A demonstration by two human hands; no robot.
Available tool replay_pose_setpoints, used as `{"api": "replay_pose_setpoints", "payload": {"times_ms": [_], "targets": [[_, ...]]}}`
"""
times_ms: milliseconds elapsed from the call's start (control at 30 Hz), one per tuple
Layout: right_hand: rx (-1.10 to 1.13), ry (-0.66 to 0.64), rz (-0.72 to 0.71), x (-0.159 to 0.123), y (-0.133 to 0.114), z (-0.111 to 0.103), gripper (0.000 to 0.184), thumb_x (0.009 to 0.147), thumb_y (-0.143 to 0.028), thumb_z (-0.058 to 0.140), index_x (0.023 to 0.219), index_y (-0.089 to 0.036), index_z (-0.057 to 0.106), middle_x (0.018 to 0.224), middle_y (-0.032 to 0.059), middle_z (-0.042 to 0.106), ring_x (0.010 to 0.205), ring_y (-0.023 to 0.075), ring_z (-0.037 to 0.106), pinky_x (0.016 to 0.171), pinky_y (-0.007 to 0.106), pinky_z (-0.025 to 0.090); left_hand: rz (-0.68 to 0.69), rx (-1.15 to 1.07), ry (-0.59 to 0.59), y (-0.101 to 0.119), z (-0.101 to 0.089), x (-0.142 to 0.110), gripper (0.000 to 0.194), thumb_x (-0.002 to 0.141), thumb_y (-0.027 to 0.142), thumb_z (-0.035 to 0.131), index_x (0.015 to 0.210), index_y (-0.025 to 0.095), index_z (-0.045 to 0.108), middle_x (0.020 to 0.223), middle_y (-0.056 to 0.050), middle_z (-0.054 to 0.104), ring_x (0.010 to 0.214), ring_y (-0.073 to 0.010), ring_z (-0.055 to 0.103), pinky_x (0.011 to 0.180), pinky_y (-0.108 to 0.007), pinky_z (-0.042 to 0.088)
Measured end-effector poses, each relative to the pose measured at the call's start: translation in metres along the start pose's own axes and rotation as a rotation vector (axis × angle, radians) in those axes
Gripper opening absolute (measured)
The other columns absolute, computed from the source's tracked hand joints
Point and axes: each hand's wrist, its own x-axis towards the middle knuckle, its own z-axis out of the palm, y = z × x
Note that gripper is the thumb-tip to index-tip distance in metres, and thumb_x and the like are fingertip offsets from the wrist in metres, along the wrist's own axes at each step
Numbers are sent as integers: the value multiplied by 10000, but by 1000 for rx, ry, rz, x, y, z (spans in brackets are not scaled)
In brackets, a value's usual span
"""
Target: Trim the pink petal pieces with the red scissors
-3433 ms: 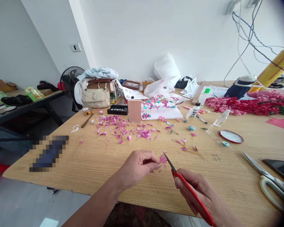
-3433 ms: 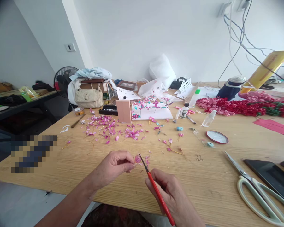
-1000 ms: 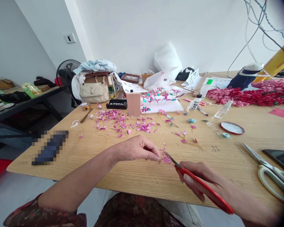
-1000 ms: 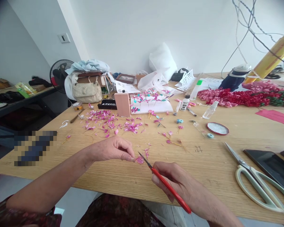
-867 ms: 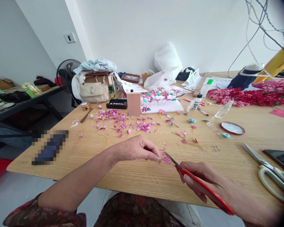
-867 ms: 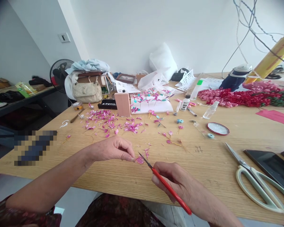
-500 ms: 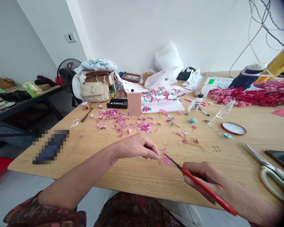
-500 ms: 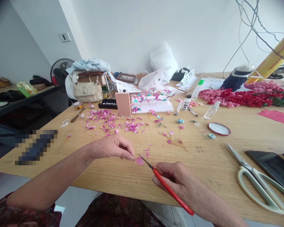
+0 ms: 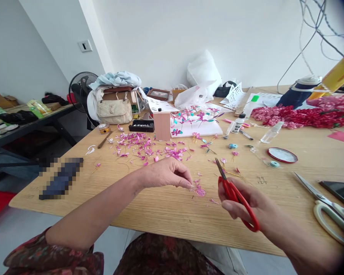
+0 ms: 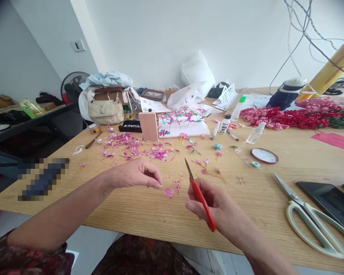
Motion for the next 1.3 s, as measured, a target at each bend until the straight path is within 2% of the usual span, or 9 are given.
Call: {"api": "replay_pose_setpoints", "payload": {"times_ms": [67, 167, 367, 567, 700, 867, 967, 1167, 1300], "targets": [[36, 81, -11, 6, -5, 8, 286, 750, -465, 618, 733, -199, 514, 619, -29, 475, 529, 111, 414, 453, 217, 343, 12, 2, 18, 0, 2, 0, 71, 700, 208, 633, 685, 145, 663, 622, 26, 571, 602, -75, 470, 562, -196, 342], [59, 119, 4, 14, -17, 17, 262, 742, -448, 622, 766, -195, 558, 602, -25, 500, 510, 112, 422, 425, 214, 337, 38, 18, 17, 0, 5, 1, 75, 719, 197, 613, 702, 151, 670, 655, 24, 593, 621, -75, 487, 571, -191, 348], [50, 187, 1, 21, -27, 24, 272, 714, -409, 647, 642, -203, 485, 522, -49, 464, 443, 92, 399, 374, 206, 322, 53, 30, 14, 1, 6, 3, 70, 726, 194, 609, 707, 149, 660, 651, 23, 586, 627, -79, 493, 592, -199, 360], [6, 195, -6, 25, -29, 17, 284, 710, -411, 662, 663, -210, 468, 546, -58, 467, 469, 96, 417, 419, 217, 344, 71, 30, 76, 1, -1, -3, 225, 811, 323, 520, 794, 138, 645, 718, -9, 584, 668, -98, 524, 636, -228, 410], [25, 158, 8, 29, -34, 10, 267, 666, -354, 689, 651, -213, 463, 529, -71, 439, 455, 90, 390, 393, 209, 314, 65, 97, 68, 1, -4, -6, 129, 778, 244, 556, 769, 146, 641, 704, 11, 577, 666, -87, 508, 623, -208, 388], [-2, 157, -14, 35, -40, 5, 201, 678, -292, 655, 660, -210, 472, 546, -60, 457, 475, 97, 406, 399, 211, 309, 55, 113, 90, 0, -2, -5, 88, 741, 200, 582, 748, 143, 648, 705, 10, 591, 674, -90, 505, 612, -204, 374], [41, 168, 0, 37, -39, 2, 194, 682, -305, 654, 675, -208, 485, 532, -63, 457, 467, 96, 402, 408, 212, 306, 19, 42, 120, -2, 4, -3, 104, 729, 214, 577, 696, 137, 638, 652, 13, 567, 631, -90, 492, 598, -216, 368], [172, 281, -59, 35, -27, 3, 187, 726, -347, 639, 773, -183, 564, 636, -13, 552, 490, 97, 409, 435, 224, 315, 41, -172, 305, -7, 18, -1, 110, 678, 221, 593, 604, 140, 588, 583, 32, 518, 573, -82, 462, 596, -226, 367], [290, 318, -79, 35, -26, 8, 228, 704, -363, 676, 762, -184, 548, 621, -22, 550, 492, 92, 388, 441, 221, 304, 20, -235, 324, -8, 25, -1, 120, 674, 235, 607, 602, 141, 585, 567, 35, 515, 563, -83, 461, 601, -230, 371]]}}
